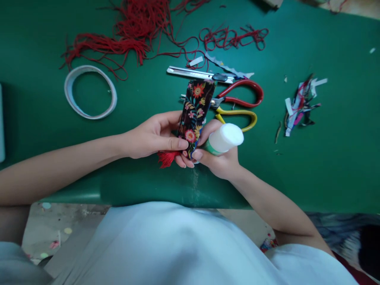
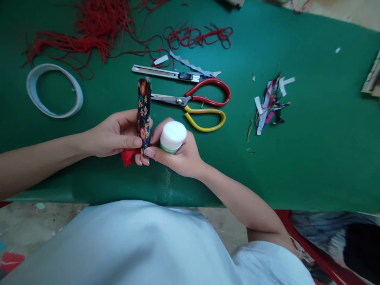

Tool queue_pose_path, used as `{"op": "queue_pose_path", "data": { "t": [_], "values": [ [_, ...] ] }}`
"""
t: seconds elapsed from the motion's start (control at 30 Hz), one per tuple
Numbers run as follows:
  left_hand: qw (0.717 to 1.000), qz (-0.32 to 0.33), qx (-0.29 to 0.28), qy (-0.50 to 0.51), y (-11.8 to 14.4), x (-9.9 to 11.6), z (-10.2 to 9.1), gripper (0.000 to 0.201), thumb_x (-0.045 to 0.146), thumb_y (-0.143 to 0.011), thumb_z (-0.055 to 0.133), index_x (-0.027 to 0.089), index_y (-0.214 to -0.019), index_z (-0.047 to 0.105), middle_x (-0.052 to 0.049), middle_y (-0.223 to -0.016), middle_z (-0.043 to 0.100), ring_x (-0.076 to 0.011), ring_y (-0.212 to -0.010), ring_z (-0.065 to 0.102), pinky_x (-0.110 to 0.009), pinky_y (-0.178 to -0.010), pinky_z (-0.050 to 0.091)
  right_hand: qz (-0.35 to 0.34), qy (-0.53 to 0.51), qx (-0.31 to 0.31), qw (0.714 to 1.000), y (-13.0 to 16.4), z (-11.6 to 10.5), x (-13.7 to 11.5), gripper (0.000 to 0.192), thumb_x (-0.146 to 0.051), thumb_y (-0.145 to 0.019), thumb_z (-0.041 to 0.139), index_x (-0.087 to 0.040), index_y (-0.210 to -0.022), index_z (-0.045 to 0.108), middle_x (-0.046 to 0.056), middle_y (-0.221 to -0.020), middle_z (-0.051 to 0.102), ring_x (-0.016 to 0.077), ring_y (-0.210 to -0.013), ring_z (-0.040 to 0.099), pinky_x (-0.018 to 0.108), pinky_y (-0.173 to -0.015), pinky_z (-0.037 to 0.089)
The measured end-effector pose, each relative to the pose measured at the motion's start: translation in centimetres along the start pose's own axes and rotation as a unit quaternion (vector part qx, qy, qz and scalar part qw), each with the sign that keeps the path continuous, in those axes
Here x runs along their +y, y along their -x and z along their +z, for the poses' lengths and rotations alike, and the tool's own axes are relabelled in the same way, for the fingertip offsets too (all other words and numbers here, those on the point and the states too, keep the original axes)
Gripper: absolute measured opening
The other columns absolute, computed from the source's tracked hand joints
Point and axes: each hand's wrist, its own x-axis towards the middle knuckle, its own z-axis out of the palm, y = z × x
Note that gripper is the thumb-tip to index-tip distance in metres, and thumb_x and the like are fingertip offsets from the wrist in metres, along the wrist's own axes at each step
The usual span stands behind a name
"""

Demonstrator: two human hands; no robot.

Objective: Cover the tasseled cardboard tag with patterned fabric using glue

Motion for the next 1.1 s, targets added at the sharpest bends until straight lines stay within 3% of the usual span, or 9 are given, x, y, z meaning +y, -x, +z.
{"op": "queue_pose_path", "data": {
  "t": [0.13,0.27,0.47,0.57,0.67,0.97,1.1],
  "values": [
    [1.0,0.002,0.01,-0.005,-0.1,0.2,-0.1,0.037,0.04,-0.07,0.082,0.017,-0.089,0.061,0.0,-0.072,0.066,-0.0209,-0.065,0.072,-0.034,-0.066,0.065,-0.03,0.048,0.006,0.998,0.3,-0.2,0.0,0.029,-0.031,-0.073,0.08,-0.022,-0.071,0.052,-0.004,-0.057,0.059,0.0127,-0.053,0.062,0.026,-0.05,0.055],
    [1.0,0.024,0.017,0.012,-0.3,0.4,-0.1,0.031,0.031,-0.07,0.083,0.018,-0.086,0.061,0.0,-0.076,0.069,-0.0167,-0.062,0.07,-0.027,-0.057,0.063,-0.062,0.16,0.039,0.984,0.9,-0.5,0.2,0.019,-0.02,-0.076,0.074,-0.021,-0.068,0.056,-0.004,-0.059,0.062,0.0106,-0.051,0.06,0.024,-0.05,0.052],
    [0.999,0.036,0.024,0.02,-0.3,0.2,0.0,0.027,0.028,-0.071,0.082,0.017,-0.086,0.063,0.001,-0.076,0.071,-0.0146,-0.062,0.07,-0.024,-0.057,0.063,-0.166,0.36,0.118,0.91,1.5,-0.2,0.1,0.017,-0.018,-0.076,0.07,-0.022,-0.066,0.057,-0.002,-0.063,0.065,0.0096,-0.05,0.056,0.023,-0.048,0.047],
    [0.999,0.038,0.036,0.012,-0.3,0.0,0.0,0.028,0.03,-0.072,0.082,0.016,-0.087,0.063,0.002,-0.075,0.07,-0.0149,-0.061,0.071,-0.024,-0.058,0.063,-0.214,0.426,0.132,0.869,1.6,-0.1,0.1,0.016,-0.02,-0.076,0.072,-0.023,-0.069,0.058,-0.002,-0.065,0.067,0.0093,-0.051,0.056,0.023,-0.048,0.046],
    [0.999,0.034,0.039,-0.008,-0.3,0.1,0.1,0.03,0.033,-0.072,0.081,0.015,-0.087,0.062,0.002,-0.074,0.07,-0.0157,-0.062,0.072,-0.024,-0.059,0.063,-0.23,0.458,0.13,0.849,1.6,-0.2,0.1,0.016,-0.018,-0.077,0.072,-0.023,-0.07,0.058,-0.004,-0.063,0.065,0.0073,-0.048,0.053,0.021,-0.046,0.043],
    [0.998,0.036,0.043,0.009,-0.4,0.2,0.4,0.028,0.029,-0.072,0.082,0.015,-0.086,0.063,0.004,-0.076,0.07,-0.0147,-0.065,0.073,-0.023,-0.061,0.063,-0.22,0.452,0.135,0.854,1.5,-0.2,-0.1,0.02,-0.018,-0.077,0.072,-0.022,-0.066,0.055,-0.005,-0.059,0.062,0.0069,-0.046,0.052,0.02,-0.042,0.042],
    [0.998,0.022,0.05,0.029,-0.4,0.1,0.2,0.031,0.029,-0.069,0.084,0.016,-0.087,0.063,0.004,-0.078,0.07,-0.0144,-0.068,0.072,-0.024,-0.063,0.064,-0.209,0.402,0.135,0.881,1.4,-0.6,-0.1,0.017,-0.016,-0.076,0.072,-0.023,-0.067,0.058,-0.004,-0.059,0.063,0.0079,-0.045,0.053,0.021,-0.041,0.043]
  ]
}}
